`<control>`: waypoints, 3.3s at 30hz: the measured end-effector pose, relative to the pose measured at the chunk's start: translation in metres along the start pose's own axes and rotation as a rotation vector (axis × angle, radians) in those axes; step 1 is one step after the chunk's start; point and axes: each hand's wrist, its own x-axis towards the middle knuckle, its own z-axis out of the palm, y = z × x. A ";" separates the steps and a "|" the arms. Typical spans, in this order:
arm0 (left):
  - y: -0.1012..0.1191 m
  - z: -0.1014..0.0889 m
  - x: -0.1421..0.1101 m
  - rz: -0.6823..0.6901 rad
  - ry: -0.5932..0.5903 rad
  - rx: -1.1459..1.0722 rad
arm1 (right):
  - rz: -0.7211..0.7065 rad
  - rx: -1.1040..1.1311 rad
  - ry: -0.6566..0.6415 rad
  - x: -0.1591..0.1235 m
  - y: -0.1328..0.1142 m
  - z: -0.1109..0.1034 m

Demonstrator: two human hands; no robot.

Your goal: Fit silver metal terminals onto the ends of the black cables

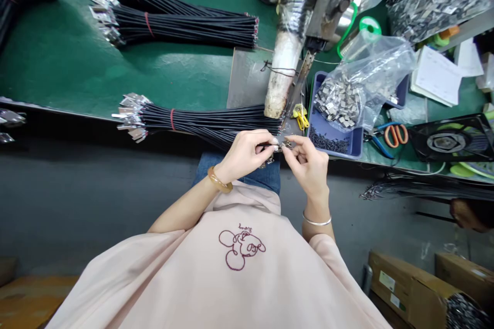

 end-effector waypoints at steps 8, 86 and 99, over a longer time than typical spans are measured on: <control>-0.001 0.001 -0.002 0.007 -0.014 0.012 | -0.069 -0.080 -0.056 -0.002 0.002 -0.001; -0.002 -0.004 0.003 -0.082 -0.035 -0.198 | 0.381 0.502 0.115 0.005 0.006 0.014; -0.001 -0.004 0.003 -0.103 -0.038 -0.303 | -0.054 -0.019 0.158 -0.003 -0.005 0.003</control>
